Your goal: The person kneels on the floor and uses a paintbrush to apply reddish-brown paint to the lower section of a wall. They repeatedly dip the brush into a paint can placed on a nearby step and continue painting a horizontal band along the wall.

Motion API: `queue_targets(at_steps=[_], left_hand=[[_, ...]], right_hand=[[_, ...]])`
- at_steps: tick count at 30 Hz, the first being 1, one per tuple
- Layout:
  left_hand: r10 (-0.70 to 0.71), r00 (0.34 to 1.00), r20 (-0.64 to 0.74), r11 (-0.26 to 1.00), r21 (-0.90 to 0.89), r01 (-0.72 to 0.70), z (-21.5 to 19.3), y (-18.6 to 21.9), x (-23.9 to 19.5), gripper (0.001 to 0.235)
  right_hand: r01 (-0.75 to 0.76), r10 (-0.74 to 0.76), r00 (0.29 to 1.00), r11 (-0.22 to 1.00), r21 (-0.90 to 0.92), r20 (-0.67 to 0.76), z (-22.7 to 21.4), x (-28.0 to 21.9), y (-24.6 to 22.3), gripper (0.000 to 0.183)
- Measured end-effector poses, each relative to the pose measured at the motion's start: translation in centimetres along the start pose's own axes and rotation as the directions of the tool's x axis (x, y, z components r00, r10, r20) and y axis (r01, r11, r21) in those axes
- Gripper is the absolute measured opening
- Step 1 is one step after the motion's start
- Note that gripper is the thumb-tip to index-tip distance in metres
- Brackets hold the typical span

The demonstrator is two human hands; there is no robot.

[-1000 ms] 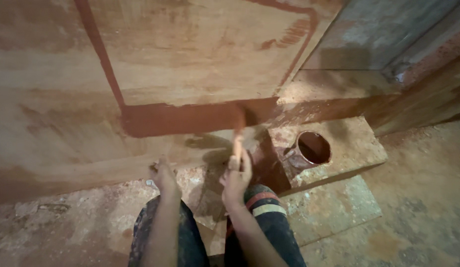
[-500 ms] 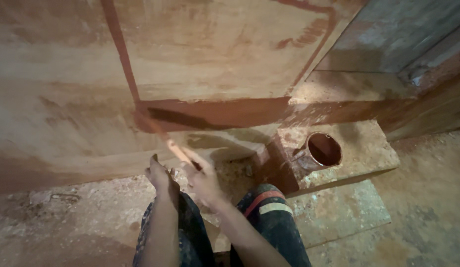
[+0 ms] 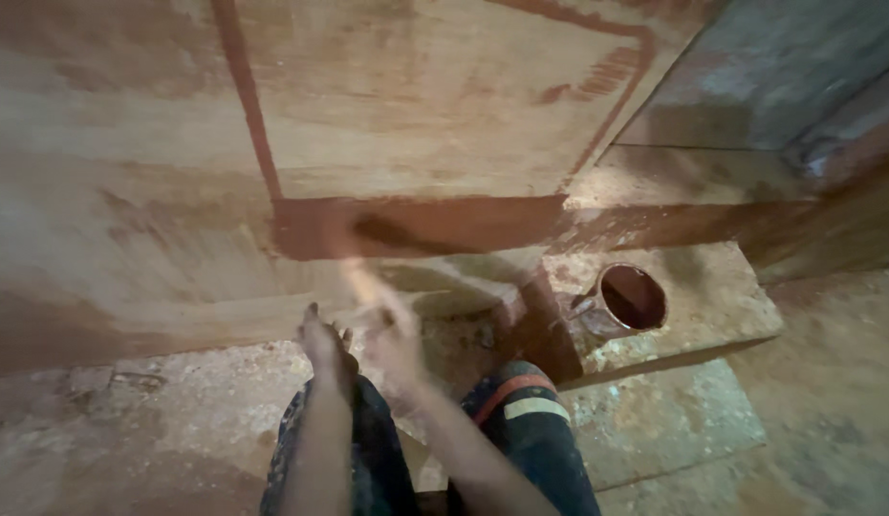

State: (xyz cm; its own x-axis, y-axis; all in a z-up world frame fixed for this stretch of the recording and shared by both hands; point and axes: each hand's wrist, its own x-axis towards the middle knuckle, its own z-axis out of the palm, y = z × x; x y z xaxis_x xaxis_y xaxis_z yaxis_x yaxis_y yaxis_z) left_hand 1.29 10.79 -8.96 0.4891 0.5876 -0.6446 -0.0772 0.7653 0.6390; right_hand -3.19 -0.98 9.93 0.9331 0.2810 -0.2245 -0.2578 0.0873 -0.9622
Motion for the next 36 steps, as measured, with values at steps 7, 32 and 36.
queue_targets(at_steps=[7,32,36], left_hand=[[-0.046,0.999,-0.010,0.998,-0.047,0.045,0.2,0.1,-0.4,0.046],[-0.115,0.971,0.210,0.993,0.059,0.105,2.5,-1.6,-3.3,0.034],[-0.105,0.980,0.171,0.993,0.078,0.093,1.4,-0.3,-3.3,0.033]], right_hand=[[0.043,-0.006,0.984,0.979,0.199,-0.180,-3.8,-0.8,-1.1,0.048],[0.139,-0.028,0.926,0.952,0.272,-0.377,-8.9,1.9,-2.1,0.058],[0.087,-0.067,0.973,0.993,-0.083,0.220,-4.6,0.6,-0.8,0.046]])
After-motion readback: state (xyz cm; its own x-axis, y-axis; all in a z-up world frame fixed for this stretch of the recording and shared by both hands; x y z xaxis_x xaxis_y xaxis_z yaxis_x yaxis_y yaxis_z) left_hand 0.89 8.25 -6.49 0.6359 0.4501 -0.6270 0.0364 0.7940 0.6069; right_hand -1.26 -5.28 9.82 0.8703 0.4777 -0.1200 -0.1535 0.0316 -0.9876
